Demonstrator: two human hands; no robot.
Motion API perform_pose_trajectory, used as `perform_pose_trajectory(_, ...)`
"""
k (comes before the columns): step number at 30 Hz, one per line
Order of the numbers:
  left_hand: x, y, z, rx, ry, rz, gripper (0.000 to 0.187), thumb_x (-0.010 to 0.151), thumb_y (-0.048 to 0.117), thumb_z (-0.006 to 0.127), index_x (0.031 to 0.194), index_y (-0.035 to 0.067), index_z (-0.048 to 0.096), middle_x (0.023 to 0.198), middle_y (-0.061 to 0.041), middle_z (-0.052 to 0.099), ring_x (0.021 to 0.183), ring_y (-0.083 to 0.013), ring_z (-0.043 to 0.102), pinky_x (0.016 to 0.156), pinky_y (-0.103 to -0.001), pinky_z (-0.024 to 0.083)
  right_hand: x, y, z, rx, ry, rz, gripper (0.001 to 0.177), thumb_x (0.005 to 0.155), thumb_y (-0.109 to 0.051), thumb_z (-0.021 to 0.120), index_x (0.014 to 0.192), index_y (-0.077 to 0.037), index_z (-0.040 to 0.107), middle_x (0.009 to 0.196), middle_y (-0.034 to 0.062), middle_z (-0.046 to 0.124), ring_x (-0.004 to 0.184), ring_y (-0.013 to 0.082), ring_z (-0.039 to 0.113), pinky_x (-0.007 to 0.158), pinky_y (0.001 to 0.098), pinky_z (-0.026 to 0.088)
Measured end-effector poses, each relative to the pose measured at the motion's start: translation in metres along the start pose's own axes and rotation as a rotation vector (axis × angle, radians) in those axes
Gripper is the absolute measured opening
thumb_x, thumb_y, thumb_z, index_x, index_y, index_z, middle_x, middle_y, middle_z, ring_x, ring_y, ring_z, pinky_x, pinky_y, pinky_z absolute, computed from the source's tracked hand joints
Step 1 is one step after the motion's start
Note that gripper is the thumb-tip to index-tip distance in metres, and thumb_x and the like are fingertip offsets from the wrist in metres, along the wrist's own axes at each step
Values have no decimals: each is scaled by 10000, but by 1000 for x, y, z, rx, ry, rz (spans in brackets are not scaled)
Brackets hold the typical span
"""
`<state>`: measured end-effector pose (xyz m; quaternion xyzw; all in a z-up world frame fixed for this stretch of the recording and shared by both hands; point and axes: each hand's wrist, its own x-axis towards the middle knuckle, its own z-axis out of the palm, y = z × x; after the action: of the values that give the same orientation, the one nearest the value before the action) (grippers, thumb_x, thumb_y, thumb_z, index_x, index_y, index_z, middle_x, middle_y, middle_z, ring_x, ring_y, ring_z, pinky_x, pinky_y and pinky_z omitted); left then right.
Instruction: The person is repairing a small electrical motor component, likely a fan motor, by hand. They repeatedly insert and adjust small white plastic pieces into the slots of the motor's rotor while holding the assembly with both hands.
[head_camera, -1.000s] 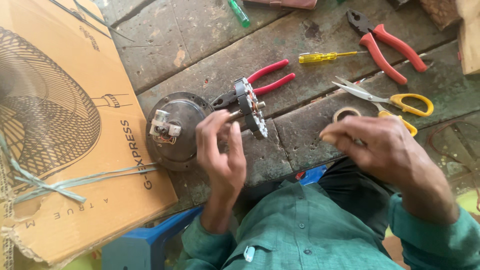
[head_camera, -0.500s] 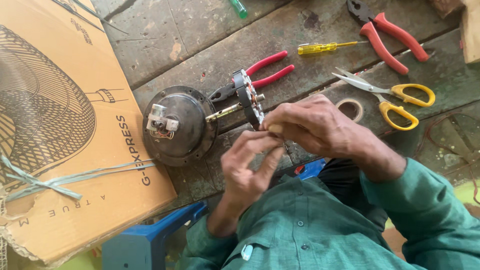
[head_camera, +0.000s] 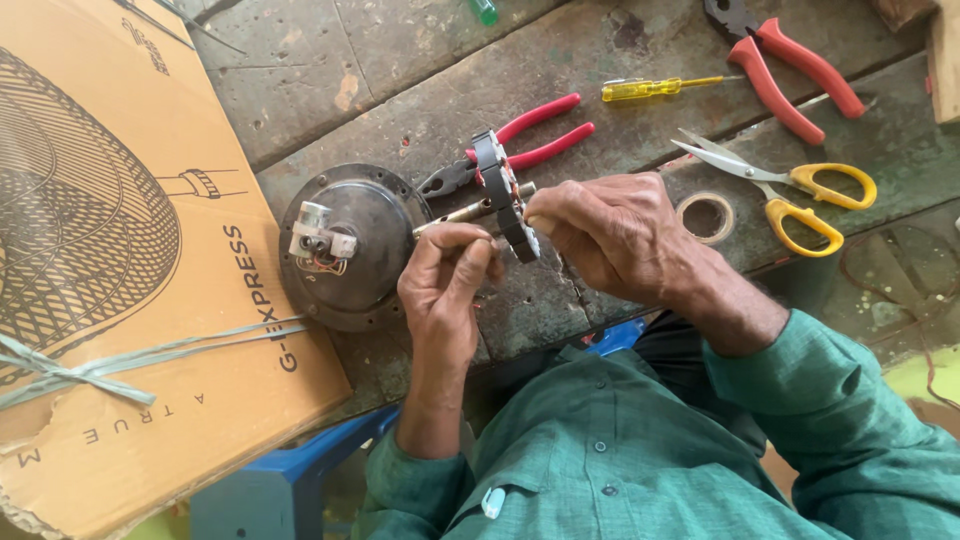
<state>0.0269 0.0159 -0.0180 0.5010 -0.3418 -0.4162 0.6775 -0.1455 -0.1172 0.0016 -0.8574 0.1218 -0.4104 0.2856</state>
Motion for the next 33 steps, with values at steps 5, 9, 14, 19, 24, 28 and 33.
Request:
perform_pose_trajectory(5,11,-7,-3,81,17,15,87,1046,74,680,1102,10,662,917,-42,685,815,-91,630,746,-240,523,-2,-3,8,-12,67,53,118,992,-1,691,1092,-18,629,868,144,699,741,294,716,649,374,548)
perform_pose_trajectory(9,16,-14,-2,116,23,45,85,1039,73,675,1097,11,668,947,-37,691,822,-90,641,753,-242,537,-5,-6,18,-46,154,107,98,1020,-30,686,1098,-7,631,934,153,717,774,289,727,658,367,551)
perform_pose_trajectory(14,19,-18,-2,92,17,63,80,1042,61,667,1101,8,664,953,-37,698,823,-93,641,755,-244,537,-10,-6,26,-22,161,266,80,1014,-59,692,1080,-21,666,849,136,715,683,240,721,606,350,535)
perform_pose_trajectory(19,20,-22,-3,46,12,62,87,1041,62,660,1110,7,657,958,-40,707,822,-93,644,754,-248,544,-10,-7,28,20,184,303,79,1047,-86,670,1104,-32,656,888,123,735,761,224,761,641,319,563)
perform_pose_trajectory(24,21,-25,-3,71,24,72,84,1041,58,661,1112,12,662,954,-34,703,819,-85,637,742,-239,541,-10,-7,29,13,193,314,85,1045,-97,670,1102,-35,660,890,117,738,760,209,757,648,308,562)
perform_pose_trajectory(28,22,-26,-3,154,72,71,70,1033,30,672,1100,13,670,977,-36,698,796,-76,627,702,-230,534,-15,-5,30,34,221,343,77,1060,-104,659,1097,-39,675,921,90,754,745,151,716,644,285,541)
perform_pose_trajectory(33,23,-25,-1,156,60,116,56,1024,0,655,1080,8,652,1094,-26,680,824,-67,628,717,-229,544,-28,9,23,40,224,510,93,1046,-124,659,1065,-41,698,881,40,768,644,81,647,547,248,484)
